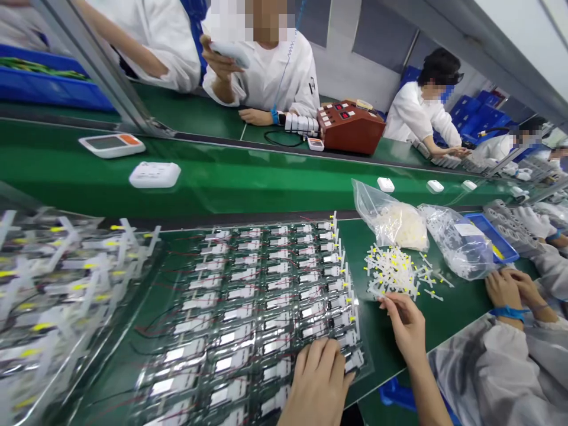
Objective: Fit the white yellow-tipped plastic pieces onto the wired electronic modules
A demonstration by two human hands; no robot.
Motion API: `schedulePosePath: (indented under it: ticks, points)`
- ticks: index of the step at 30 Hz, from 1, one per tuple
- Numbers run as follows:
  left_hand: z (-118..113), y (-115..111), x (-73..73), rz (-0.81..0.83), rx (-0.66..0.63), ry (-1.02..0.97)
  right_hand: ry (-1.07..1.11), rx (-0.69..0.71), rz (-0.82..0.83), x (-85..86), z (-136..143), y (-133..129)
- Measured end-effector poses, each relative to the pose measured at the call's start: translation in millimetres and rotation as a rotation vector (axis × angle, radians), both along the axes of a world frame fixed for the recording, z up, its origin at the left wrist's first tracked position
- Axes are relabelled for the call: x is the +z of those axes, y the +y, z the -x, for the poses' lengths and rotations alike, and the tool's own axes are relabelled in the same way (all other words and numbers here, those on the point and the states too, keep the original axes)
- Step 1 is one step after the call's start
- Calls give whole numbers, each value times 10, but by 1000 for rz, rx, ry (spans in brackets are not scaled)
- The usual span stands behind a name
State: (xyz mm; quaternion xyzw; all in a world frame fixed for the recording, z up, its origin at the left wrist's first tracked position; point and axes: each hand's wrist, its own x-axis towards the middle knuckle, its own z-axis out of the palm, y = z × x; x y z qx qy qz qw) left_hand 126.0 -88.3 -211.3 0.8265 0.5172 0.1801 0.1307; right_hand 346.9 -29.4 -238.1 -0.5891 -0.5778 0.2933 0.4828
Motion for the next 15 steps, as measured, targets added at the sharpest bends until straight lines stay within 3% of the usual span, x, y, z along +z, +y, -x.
schedulePosePath:
  ticks: [7, 15]
  points:
    - [-56, -58, 19, 25, 66, -24, 121, 96, -61, 115, 55, -19]
    - [-52, -21, 94, 91, 104, -90, 336, 137, -38, 88, 87, -65]
